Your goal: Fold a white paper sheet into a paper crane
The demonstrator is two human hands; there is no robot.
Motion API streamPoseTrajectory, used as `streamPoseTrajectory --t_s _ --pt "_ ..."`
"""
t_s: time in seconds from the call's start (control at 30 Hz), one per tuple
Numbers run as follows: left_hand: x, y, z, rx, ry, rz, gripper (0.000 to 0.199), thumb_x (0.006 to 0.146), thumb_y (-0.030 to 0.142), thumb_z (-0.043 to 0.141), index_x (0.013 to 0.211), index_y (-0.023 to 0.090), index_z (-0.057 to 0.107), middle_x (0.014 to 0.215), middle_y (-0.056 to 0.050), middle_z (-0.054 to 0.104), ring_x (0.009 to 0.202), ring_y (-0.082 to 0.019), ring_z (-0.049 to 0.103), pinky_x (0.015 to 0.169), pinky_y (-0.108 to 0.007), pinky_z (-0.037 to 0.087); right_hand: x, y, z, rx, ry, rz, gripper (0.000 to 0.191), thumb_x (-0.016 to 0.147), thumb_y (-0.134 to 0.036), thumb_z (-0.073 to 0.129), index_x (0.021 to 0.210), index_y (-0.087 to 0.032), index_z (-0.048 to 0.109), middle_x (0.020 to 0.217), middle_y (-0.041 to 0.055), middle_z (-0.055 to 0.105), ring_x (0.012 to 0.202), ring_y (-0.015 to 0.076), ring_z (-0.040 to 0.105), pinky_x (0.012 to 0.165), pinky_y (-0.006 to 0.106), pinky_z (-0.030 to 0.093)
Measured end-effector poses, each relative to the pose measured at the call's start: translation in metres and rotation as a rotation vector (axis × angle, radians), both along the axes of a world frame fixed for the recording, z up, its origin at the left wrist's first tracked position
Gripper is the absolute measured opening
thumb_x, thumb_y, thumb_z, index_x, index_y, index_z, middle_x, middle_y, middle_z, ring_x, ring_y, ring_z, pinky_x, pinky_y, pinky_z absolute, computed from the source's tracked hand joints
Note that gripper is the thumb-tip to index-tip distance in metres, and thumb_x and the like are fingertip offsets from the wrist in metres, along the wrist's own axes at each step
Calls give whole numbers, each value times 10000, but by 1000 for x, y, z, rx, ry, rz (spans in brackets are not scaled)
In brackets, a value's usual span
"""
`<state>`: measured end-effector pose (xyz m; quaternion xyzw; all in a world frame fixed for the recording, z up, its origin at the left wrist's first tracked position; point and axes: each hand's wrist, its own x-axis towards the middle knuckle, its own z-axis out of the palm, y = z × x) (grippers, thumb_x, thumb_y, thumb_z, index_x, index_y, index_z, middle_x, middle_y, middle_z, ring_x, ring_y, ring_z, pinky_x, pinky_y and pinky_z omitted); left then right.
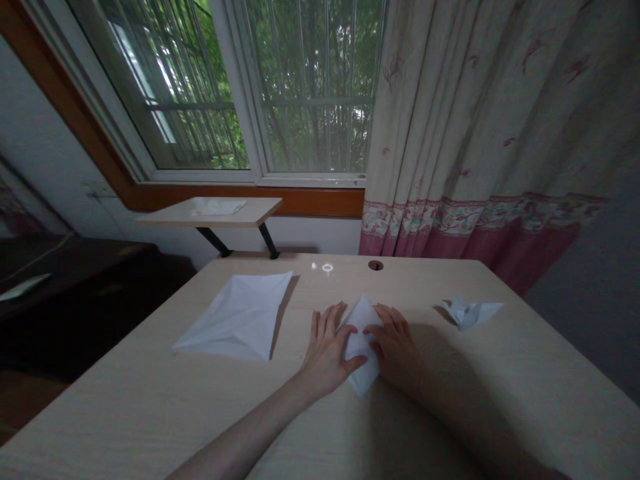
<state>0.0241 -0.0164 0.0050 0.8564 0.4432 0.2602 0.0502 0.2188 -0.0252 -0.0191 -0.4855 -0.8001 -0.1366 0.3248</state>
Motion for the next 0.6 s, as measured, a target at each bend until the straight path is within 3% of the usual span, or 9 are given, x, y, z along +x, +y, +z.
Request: streamPoseTrajectory --t_s 0.3,0.6 --pt "-1 -2 1 42 35 34 543 704 516 755 1102 208 551 1475 -144 336 1376 -374 259 1108 -654 151 -1 -5 12 -21 -78 -20 189 826 -103 506 972 -214 550 1321 121 518 1322 284 366 1103 527 291" --pt "2 -11 15 87 139 68 533 722 557 725 1056 168 581 1478 -162 358 1373 -407 267 1126 -632 133 0 -7 22 0 -134 -12 185 833 -128 508 990 -214 552 1307 124 526 1336 299 347 1108 564 278"
